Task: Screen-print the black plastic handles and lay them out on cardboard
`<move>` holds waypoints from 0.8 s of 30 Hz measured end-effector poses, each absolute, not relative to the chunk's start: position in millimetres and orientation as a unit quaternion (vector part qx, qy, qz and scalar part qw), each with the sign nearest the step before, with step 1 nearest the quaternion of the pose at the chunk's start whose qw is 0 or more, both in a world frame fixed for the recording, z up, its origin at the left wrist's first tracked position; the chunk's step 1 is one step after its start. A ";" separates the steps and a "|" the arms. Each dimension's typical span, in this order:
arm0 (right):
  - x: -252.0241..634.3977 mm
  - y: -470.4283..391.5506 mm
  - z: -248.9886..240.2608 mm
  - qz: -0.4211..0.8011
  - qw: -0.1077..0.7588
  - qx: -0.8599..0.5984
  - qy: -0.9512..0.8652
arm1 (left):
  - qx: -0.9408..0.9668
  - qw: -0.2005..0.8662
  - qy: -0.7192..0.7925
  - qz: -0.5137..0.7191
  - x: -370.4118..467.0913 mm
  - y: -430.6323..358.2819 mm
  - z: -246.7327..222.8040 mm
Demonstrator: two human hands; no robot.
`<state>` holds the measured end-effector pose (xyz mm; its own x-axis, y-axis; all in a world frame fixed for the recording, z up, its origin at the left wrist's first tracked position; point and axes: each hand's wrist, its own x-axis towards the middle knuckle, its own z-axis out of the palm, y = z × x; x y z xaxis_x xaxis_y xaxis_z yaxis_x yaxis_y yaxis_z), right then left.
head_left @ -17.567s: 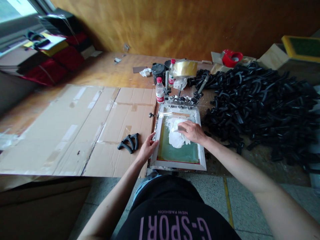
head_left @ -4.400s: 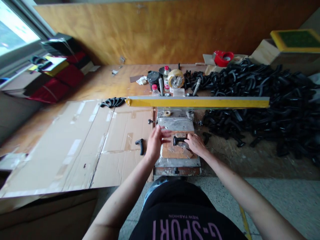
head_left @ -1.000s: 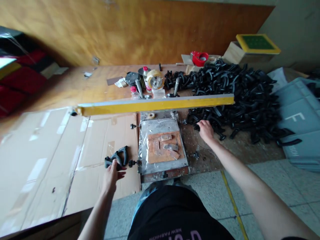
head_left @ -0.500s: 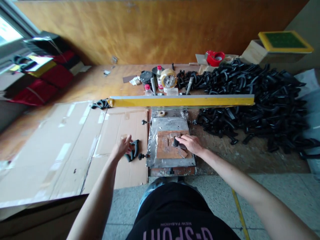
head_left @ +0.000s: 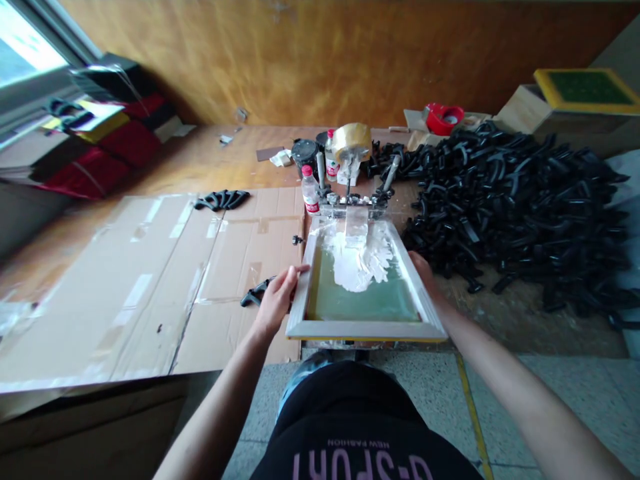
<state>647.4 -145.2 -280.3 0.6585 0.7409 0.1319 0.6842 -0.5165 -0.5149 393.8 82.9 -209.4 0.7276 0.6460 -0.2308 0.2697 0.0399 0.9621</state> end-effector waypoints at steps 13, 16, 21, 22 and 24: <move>598.2 -70.1 -247.4 0.027 0.101 -0.784 -0.611 | 0.701 0.582 0.402 0.090 384.2 82.3 -321.0; 589.6 -99.1 -249.4 0.038 0.086 -0.691 -0.717 | 0.700 0.586 0.398 0.092 383.7 80.5 -318.4; 592.8 -100.4 -250.8 0.020 0.122 -0.696 -0.708 | 0.693 0.593 0.399 0.092 384.6 78.7 -311.7; 591.1 -99.6 -254.8 -0.006 0.128 -0.705 -0.698 | 0.692 0.595 0.397 0.093 384.6 78.4 -310.7; 584.9 -103.0 -264.1 -0.043 0.136 -0.702 -0.698 | 0.689 0.600 0.396 0.093 384.4 77.9 -309.3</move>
